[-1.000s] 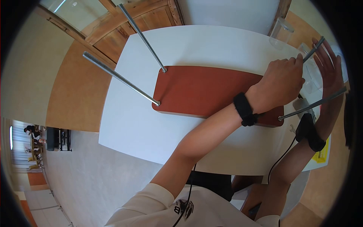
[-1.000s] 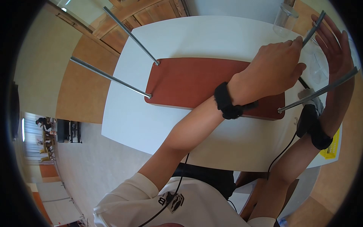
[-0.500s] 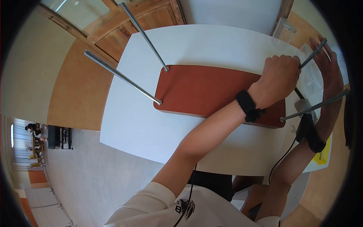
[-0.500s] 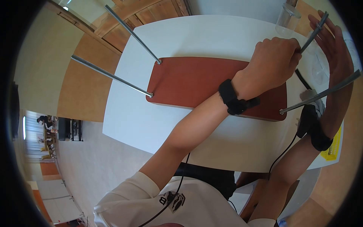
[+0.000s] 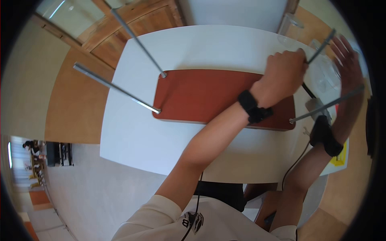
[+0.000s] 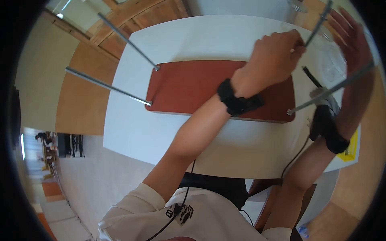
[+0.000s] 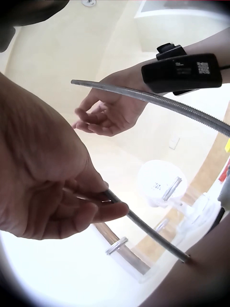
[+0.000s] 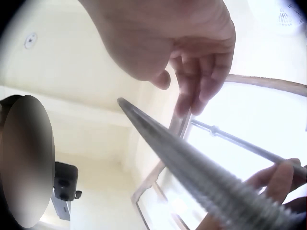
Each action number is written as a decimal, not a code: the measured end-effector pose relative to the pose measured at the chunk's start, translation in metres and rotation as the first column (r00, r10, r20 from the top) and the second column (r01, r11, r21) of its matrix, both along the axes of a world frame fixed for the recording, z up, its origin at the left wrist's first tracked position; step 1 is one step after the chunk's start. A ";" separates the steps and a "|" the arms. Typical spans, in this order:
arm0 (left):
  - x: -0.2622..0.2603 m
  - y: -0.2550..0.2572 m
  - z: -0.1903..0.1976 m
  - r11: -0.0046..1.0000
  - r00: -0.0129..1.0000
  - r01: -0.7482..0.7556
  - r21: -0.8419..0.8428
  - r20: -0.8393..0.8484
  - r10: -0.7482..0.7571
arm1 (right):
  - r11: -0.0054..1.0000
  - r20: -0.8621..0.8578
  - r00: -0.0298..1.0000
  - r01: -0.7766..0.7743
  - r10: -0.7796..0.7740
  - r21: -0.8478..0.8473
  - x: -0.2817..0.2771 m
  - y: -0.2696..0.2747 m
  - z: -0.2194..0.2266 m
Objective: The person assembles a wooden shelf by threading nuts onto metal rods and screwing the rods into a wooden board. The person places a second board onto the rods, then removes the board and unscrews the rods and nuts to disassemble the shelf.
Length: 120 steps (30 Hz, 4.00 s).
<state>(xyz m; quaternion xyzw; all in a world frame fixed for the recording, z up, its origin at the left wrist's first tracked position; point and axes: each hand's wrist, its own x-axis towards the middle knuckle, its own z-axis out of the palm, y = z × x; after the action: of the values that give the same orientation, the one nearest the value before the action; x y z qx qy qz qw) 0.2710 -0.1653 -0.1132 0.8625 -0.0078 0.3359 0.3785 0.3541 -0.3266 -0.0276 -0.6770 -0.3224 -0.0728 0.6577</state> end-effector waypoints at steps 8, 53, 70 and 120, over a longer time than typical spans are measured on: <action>-0.001 0.000 0.004 1.000 0.992 0.021 0.011 -0.128 -0.019 | 0.975 0.009 0.976 -0.219 0.219 0.023 -0.010 0.003 -0.006; 0.005 0.004 -0.003 0.998 0.993 -0.028 0.061 -0.113 0.034 | 0.983 -0.133 0.990 -0.020 0.044 0.181 -0.016 -0.006 0.001; 0.006 0.004 -0.004 0.999 0.994 -0.024 0.041 -0.108 0.029 | 0.983 -0.122 0.992 0.002 0.021 0.185 -0.011 -0.004 -0.003; 0.002 0.000 0.002 0.999 0.989 -0.036 0.024 -0.144 0.040 | 0.938 -0.032 0.951 -0.296 0.307 0.179 -0.003 0.011 -0.016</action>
<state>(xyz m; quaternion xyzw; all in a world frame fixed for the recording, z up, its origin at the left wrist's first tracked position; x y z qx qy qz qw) 0.2730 -0.1648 -0.1111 0.8885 0.0323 0.2797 0.3622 0.3512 -0.3159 -0.0440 -0.5621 -0.3950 0.0214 0.7264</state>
